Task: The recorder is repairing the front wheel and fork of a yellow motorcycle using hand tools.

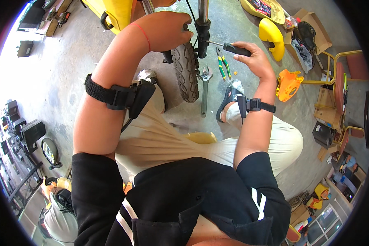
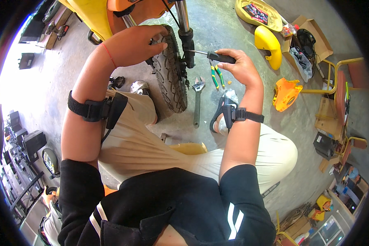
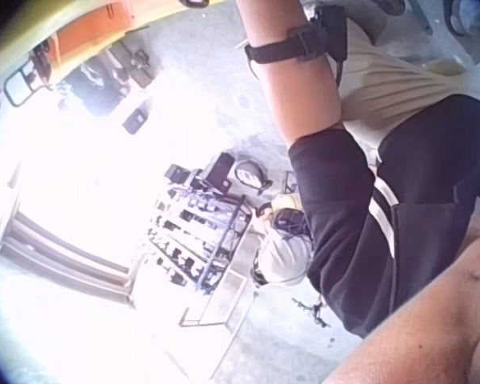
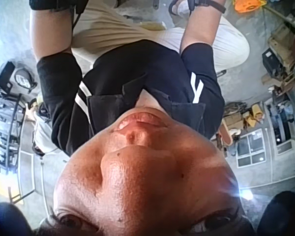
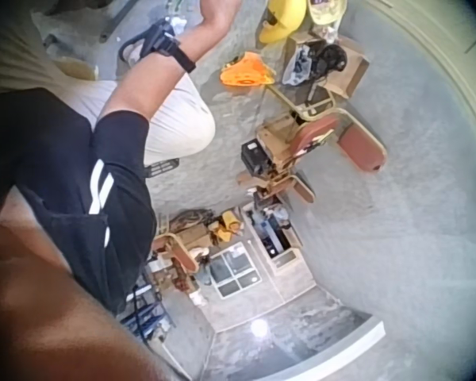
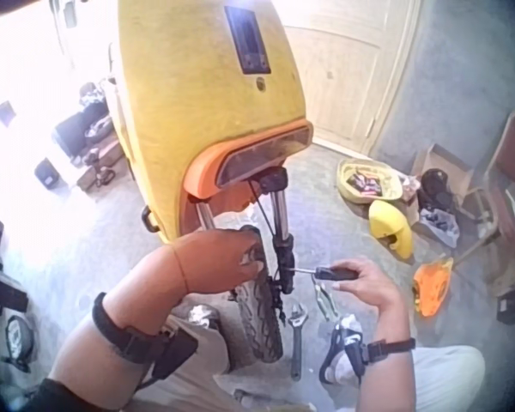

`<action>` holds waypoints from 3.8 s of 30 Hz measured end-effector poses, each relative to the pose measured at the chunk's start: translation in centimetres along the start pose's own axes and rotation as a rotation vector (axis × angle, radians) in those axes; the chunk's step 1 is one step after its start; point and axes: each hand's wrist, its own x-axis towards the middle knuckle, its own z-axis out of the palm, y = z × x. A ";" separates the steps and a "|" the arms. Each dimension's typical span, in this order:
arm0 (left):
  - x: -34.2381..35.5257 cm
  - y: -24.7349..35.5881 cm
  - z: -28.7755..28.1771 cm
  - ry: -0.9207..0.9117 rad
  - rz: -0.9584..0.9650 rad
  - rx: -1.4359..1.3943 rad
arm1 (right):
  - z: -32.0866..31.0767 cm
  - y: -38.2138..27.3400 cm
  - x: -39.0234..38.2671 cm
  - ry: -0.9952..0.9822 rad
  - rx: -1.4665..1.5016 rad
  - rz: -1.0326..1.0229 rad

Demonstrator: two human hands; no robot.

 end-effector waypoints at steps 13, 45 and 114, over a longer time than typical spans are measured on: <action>0.1 0.3 -0.6 -0.061 0.041 -0.060 | 1.2 3.1 1.1 -0.019 0.101 0.036; 3.1 0.8 2.0 -0.081 -0.147 -0.045 | 11.3 8.9 5.8 0.219 -0.174 0.201; 9.0 0.7 4.0 -0.126 -0.171 0.045 | 8.7 4.6 12.3 0.018 0.506 0.067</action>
